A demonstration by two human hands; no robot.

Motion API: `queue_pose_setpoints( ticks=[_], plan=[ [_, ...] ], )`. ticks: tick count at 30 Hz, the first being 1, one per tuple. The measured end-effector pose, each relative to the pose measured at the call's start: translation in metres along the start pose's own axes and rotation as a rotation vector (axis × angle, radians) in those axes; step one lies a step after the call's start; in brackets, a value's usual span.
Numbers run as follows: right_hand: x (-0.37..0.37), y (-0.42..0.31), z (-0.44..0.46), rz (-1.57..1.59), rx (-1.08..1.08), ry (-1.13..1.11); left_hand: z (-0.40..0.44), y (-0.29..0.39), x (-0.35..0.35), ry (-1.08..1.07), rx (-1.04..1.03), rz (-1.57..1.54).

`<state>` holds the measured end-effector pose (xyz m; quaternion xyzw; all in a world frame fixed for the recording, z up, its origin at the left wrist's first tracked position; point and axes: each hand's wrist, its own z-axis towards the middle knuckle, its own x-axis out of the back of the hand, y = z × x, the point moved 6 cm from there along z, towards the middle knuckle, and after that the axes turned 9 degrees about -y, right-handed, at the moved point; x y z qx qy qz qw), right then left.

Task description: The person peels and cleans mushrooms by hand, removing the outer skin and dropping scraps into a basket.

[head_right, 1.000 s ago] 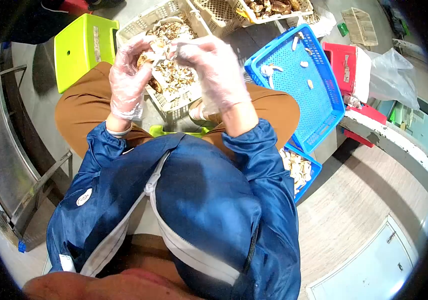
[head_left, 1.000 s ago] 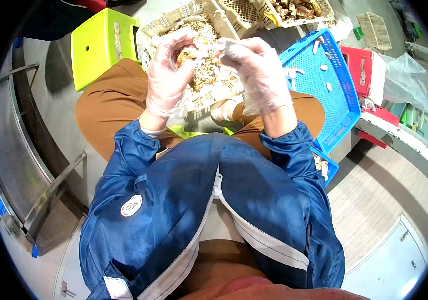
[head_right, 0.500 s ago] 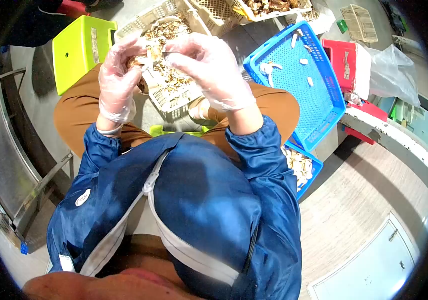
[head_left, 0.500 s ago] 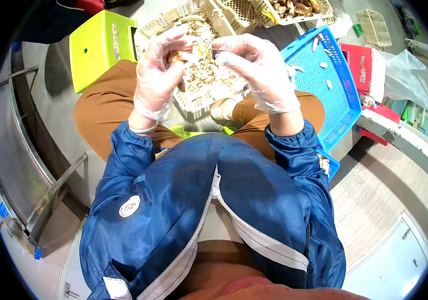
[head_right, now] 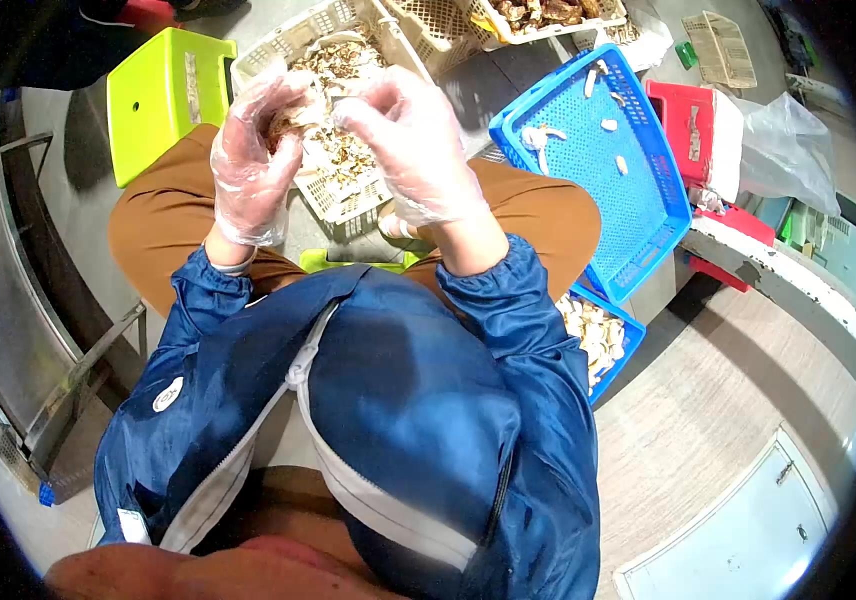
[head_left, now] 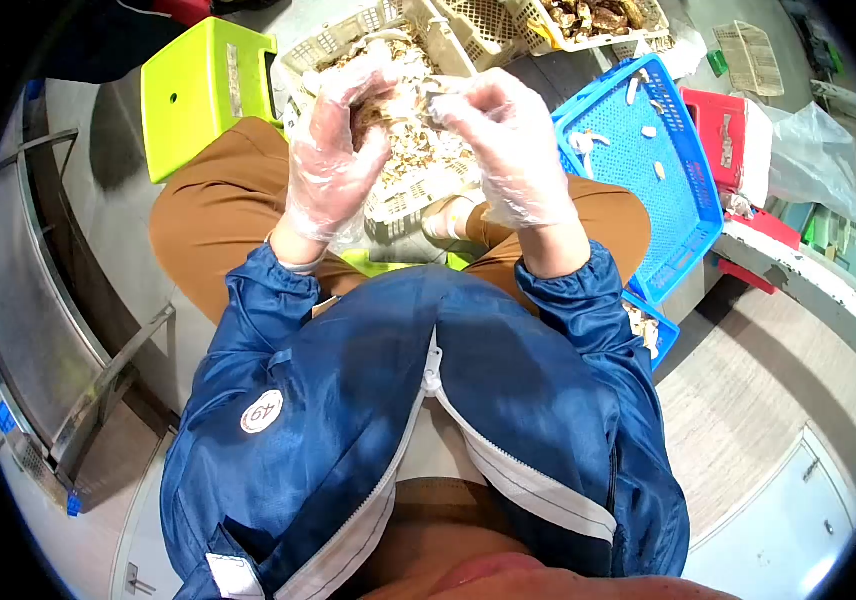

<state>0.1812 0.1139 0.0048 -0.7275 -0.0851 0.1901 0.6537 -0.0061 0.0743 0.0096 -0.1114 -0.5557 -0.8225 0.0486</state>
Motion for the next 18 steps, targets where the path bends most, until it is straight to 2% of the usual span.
queue_pose_setpoints(
  ticks=[1, 2, 4, 5, 8, 9, 12, 13, 14, 16, 17, 18],
  plan=[
    [0.002, 0.000, 0.001, 0.041, -0.006, 0.012, 0.000, -0.004, 0.000, 0.010, 0.049, -0.058],
    [0.003, 0.000, 0.002, 0.209, 0.031, 0.027, -0.001, -0.007, 0.000, 0.021, 0.097, -0.115],
    [0.011, -0.011, 0.001, 0.223, -0.014, 0.131, 0.003, -0.013, 0.002, 0.058, 0.210, -0.419],
    [0.017, -0.009, 0.005, 0.167, 0.035, 0.083, 0.003, -0.018, 0.004, 0.095, 0.298, -0.505],
    [0.025, -0.021, 0.010, -0.697, 0.294, -0.105, 0.001, -0.031, 0.005, 0.090, 0.454, -0.730],
    [0.024, -0.026, 0.008, -0.809, 0.309, -0.068, 0.001, -0.033, 0.003, 0.066, 0.485, -0.799],
    [0.023, -0.047, 0.014, -0.616, 0.282, -0.149, -0.003, -0.047, 0.001, 0.014, 0.640, -1.048],
    [0.019, -0.052, 0.014, -0.584, 0.375, -0.238, -0.005, -0.048, 0.001, -0.012, 0.670, -1.058],
    [0.011, -0.053, 0.014, -0.508, 0.363, -0.388, -0.004, -0.048, 0.000, -0.042, 0.692, -1.068],
    [-0.006, -0.060, 0.009, -0.681, 0.396, -0.591, 0.003, -0.038, -0.007, -0.131, 0.714, -1.094],
    [-0.010, -0.052, 0.009, -0.707, 0.503, -0.604, 0.009, -0.030, -0.011, -0.187, 0.711, -1.107],
    [-0.006, -0.045, 0.011, -0.583, 0.386, -0.630, 0.013, -0.023, -0.014, -0.243, 0.706, -1.120]
  ],
)
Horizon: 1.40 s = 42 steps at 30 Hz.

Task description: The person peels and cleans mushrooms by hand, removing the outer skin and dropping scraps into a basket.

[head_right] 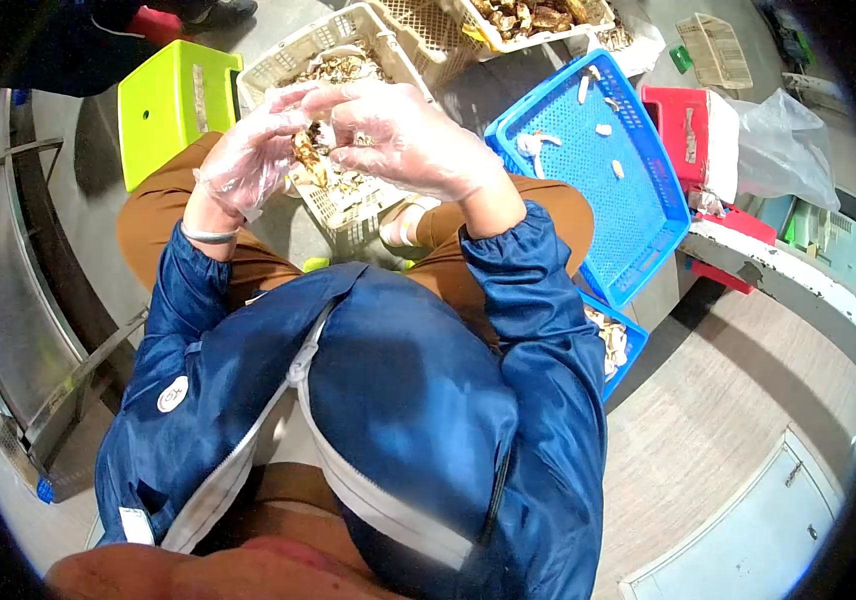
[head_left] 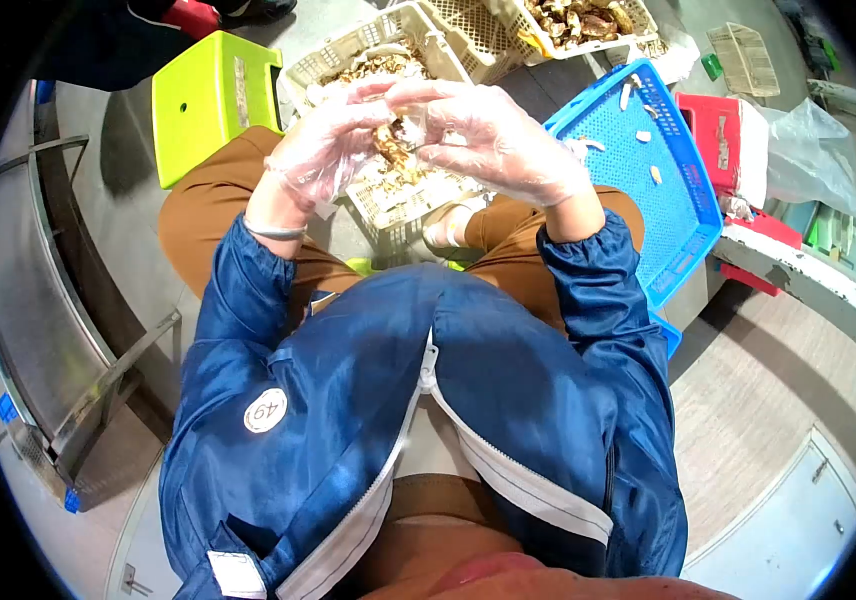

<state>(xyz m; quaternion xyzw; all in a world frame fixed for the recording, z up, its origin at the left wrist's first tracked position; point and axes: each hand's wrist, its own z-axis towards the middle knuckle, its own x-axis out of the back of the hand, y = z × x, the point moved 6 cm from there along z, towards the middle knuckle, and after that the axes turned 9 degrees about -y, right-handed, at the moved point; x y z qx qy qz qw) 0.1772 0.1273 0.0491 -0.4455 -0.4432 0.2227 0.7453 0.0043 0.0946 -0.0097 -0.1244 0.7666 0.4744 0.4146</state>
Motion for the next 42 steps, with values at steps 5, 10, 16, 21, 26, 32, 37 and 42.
queue_pose_setpoints(
  ticks=[5, 10, 16, 21, 26, 32, 37, 42],
  plan=[
    [-0.011, 0.042, -0.031, 0.738, -0.226, 0.135, 0.003, -0.001, -0.007, 0.032, 0.122, -0.163],
    [-0.041, 0.050, -0.059, 1.365, -0.249, 0.380, -0.016, 0.017, -0.046, 0.047, 0.125, 0.650],
    [-0.052, 0.015, -0.062, 1.538, -0.225, 0.394, -0.016, -0.013, -0.057, -0.114, 0.003, 0.400],
    [-0.040, 0.041, -0.090, 1.230, -0.210, 0.580, -0.013, -0.016, -0.049, 0.015, -0.121, 0.250],
    [-0.003, 0.008, -0.090, 0.679, -0.348, 0.561, -0.008, -0.020, -0.020, 0.095, -0.038, 0.440],
    [0.003, -0.022, -0.048, 0.079, -0.313, 0.315, -0.009, -0.030, -0.031, 0.034, 0.043, 0.378],
    [-0.004, -0.015, -0.043, 0.041, -0.275, 0.315, -0.011, -0.026, -0.032, 0.009, 0.013, 0.651],
    [0.002, -0.025, -0.041, -0.048, -0.188, 0.292, -0.011, -0.023, -0.033, 0.020, -0.154, 0.833]
  ],
)
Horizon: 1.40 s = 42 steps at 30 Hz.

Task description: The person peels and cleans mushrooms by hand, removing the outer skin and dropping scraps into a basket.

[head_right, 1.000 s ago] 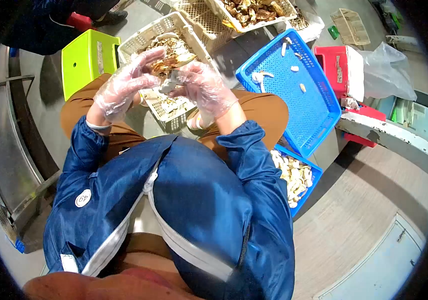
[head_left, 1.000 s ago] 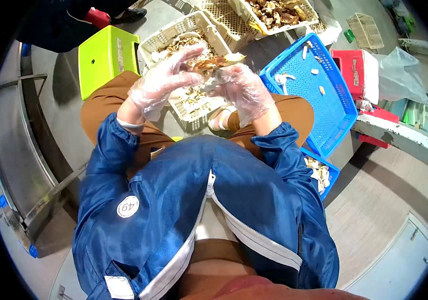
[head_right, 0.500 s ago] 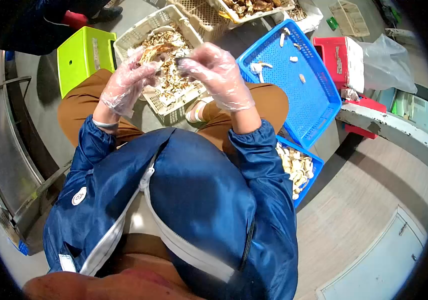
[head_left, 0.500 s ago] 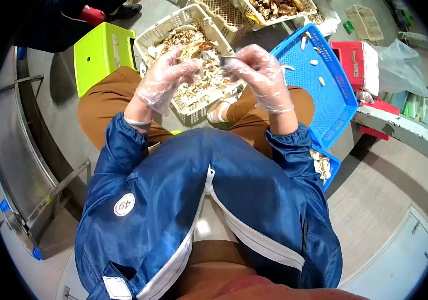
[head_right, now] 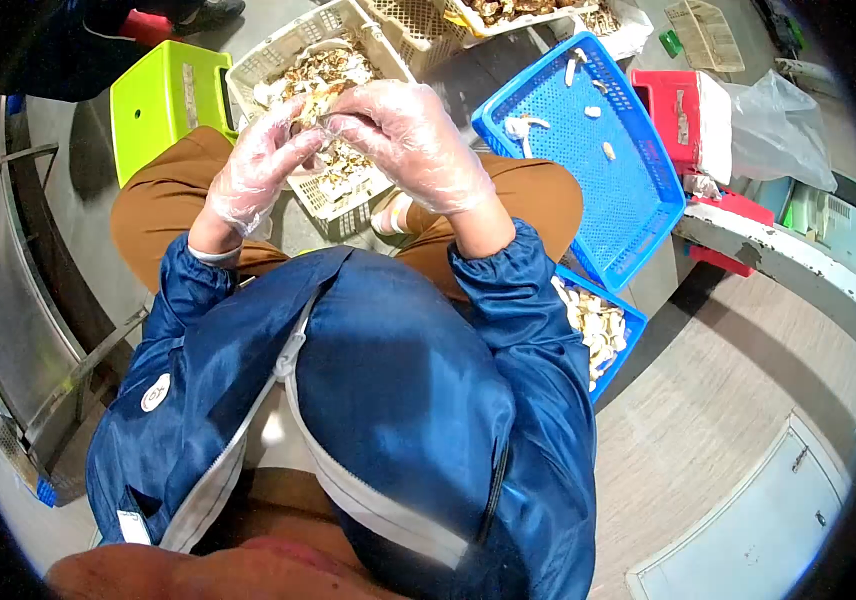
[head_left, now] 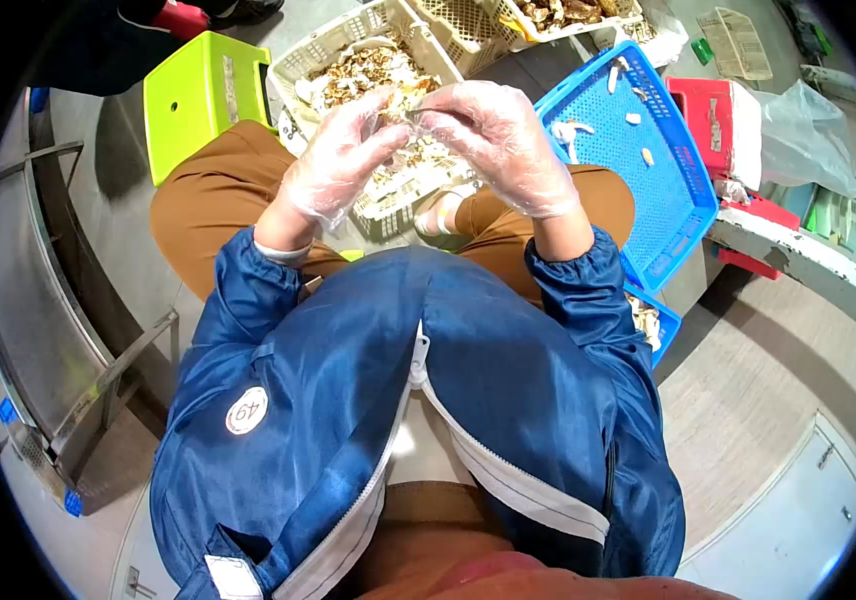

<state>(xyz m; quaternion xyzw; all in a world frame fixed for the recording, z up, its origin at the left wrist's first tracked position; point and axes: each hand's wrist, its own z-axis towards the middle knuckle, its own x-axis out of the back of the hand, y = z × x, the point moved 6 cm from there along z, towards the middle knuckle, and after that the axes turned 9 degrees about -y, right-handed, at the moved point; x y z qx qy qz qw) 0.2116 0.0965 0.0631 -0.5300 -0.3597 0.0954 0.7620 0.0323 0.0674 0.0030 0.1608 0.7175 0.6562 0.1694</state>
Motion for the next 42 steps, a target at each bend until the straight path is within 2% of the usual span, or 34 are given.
queue_pose_setpoints(
  ticks=[7, 9, 12, 13, 16, 20, 23, 26, 27, 30, 31, 34, 38, 39, 42],
  plan=[
    [-0.002, 0.005, -0.004, -0.002, -0.083, 0.042, -0.001, 0.008, 0.003, 0.061, -0.141, 0.314],
    [0.001, -0.003, -0.003, -0.083, 0.024, 0.102, 0.001, 0.007, 0.005, 0.078, -0.168, 0.342],
    [-0.001, -0.007, -0.003, -0.132, 0.095, 0.103, -0.003, 0.019, 0.002, 0.027, 0.022, 0.486],
    [-0.002, -0.007, -0.003, -0.136, 0.104, 0.089, -0.004, 0.016, 0.002, 0.049, -0.058, 0.529],
    [-0.003, -0.010, -0.003, -0.162, 0.125, 0.071, -0.004, 0.022, 0.000, 0.067, -0.125, 0.682],
    [-0.003, -0.008, -0.003, -0.138, 0.103, 0.109, -0.004, 0.027, -0.003, 0.078, -0.138, 0.719],
    [-0.001, -0.005, -0.006, -0.111, 0.028, 0.137, 0.000, 0.037, -0.007, 0.010, -0.062, 0.610],
    [-0.001, -0.007, -0.004, -0.033, 0.095, 0.158, -0.001, 0.032, -0.005, 0.093, -0.157, 0.501],
    [-0.003, -0.009, -0.004, -0.047, 0.108, 0.137, 0.000, 0.028, -0.004, 0.100, -0.094, 0.475],
    [-0.006, -0.008, -0.003, -0.077, 0.046, 0.122, -0.001, 0.038, -0.008, 0.095, -0.166, 0.620],
    [-0.006, -0.006, -0.002, -0.087, 0.097, 0.141, -0.004, 0.030, -0.004, 0.164, -0.193, 0.727],
    [-0.004, -0.008, -0.003, -0.167, 0.091, 0.187, -0.005, 0.033, -0.007, 0.154, -0.238, 0.755],
    [-0.002, -0.007, -0.005, -0.131, 0.019, 0.236, -0.005, 0.028, -0.006, 0.140, -0.202, 0.738],
    [0.000, -0.002, -0.006, -0.100, 0.021, 0.263, -0.003, 0.033, -0.008, 0.095, -0.131, 0.611],
    [0.018, 0.040, -0.010, -0.074, -0.208, 0.376, -0.004, 0.001, -0.003, 0.033, -0.014, -0.143]
  ],
)
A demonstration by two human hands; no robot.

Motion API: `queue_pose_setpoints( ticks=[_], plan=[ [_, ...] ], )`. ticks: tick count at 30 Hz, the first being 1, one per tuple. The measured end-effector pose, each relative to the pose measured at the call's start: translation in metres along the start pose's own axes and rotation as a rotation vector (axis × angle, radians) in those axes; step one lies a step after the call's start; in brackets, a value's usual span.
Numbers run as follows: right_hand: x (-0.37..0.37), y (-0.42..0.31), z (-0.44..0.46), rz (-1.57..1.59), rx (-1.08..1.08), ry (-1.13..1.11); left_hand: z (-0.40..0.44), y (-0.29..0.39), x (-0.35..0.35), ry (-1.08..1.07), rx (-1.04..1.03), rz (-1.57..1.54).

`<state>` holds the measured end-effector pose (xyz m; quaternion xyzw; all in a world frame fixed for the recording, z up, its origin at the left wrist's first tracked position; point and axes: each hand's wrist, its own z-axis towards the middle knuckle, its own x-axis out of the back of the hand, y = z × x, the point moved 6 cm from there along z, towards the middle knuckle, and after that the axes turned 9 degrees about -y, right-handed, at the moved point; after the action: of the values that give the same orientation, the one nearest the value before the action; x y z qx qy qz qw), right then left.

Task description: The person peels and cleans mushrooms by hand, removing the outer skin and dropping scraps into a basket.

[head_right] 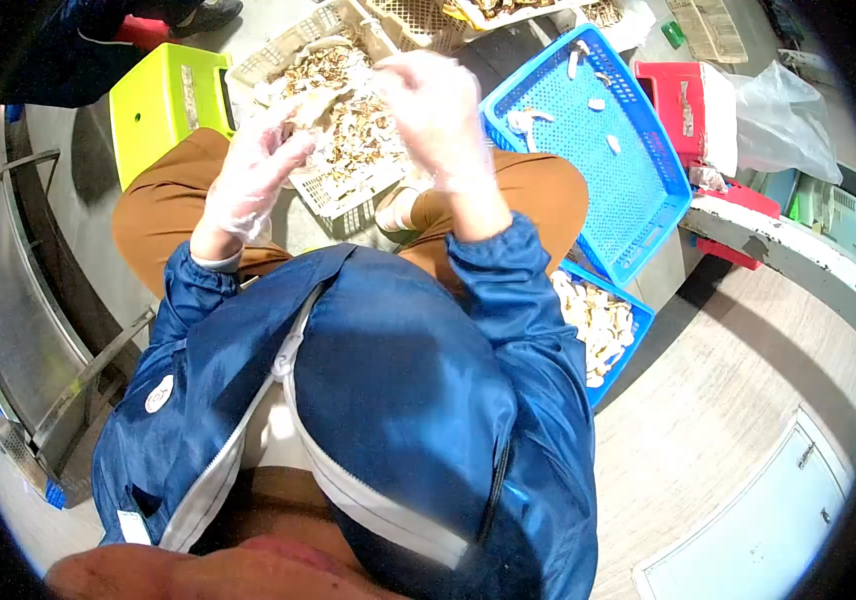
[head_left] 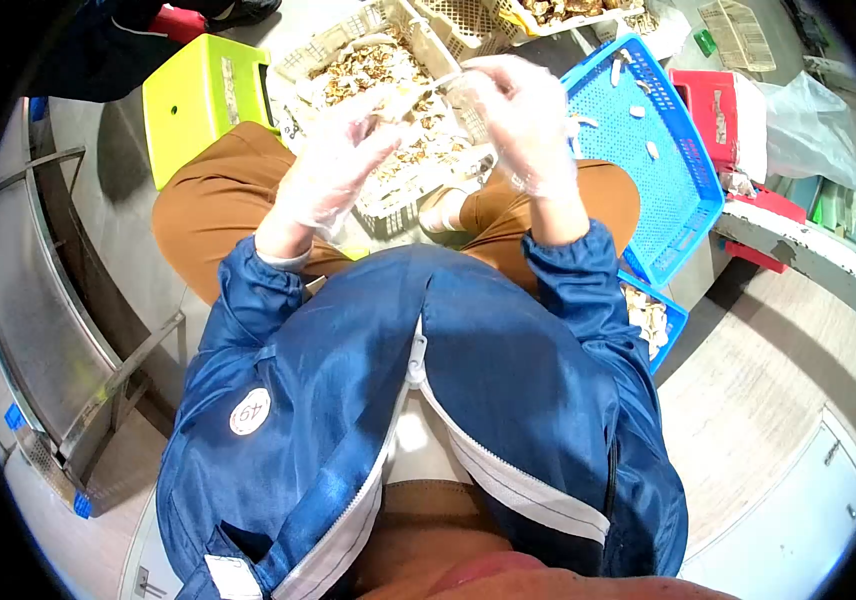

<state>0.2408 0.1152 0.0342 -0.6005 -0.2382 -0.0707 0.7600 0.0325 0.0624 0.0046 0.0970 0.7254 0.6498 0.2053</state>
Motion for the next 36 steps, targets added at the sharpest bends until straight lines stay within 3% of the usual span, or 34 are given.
queue_pose_setpoints(
  ticks=[1, 2, 5, 6, 8, 10, 16, 24, 33, 36],
  plan=[
    [0.009, 0.024, 0.003, -0.071, 0.000, 0.080, -0.009, -0.014, 0.010, 0.074, 0.126, -0.042],
    [0.021, 0.041, 0.004, -0.143, 0.001, 0.160, -0.010, -0.011, 0.010, 0.079, 0.124, -0.111],
    [0.030, 0.052, 0.002, -0.201, -0.121, 0.124, -0.012, -0.012, 0.017, 0.118, 0.119, -0.267],
    [0.027, 0.040, 0.002, -0.198, -0.145, 0.043, -0.011, -0.010, 0.020, 0.137, 0.100, -0.177],
    [0.015, 0.024, 0.001, -0.405, 0.060, 0.023, -0.007, -0.002, 0.021, 0.165, 0.059, 0.004],
    [0.014, 0.011, 0.002, -0.500, 0.040, 0.059, -0.004, 0.000, 0.019, 0.186, 0.082, -0.003],
    [-0.010, -0.037, 0.008, 0.027, 0.325, -0.268, -0.004, 0.019, 0.020, 0.170, -0.074, 0.411],
    [-0.017, -0.059, 0.001, -0.031, 0.463, -0.340, -0.005, 0.035, 0.011, 0.164, -0.204, 0.742],
    [-0.023, -0.061, -0.002, -0.231, 0.346, -0.307, -0.008, 0.041, 0.000, 0.189, -0.269, 0.945],
    [-0.024, -0.064, -0.004, -0.235, 0.418, -0.251, -0.008, 0.040, 0.001, 0.198, -0.248, 0.976]
  ],
)
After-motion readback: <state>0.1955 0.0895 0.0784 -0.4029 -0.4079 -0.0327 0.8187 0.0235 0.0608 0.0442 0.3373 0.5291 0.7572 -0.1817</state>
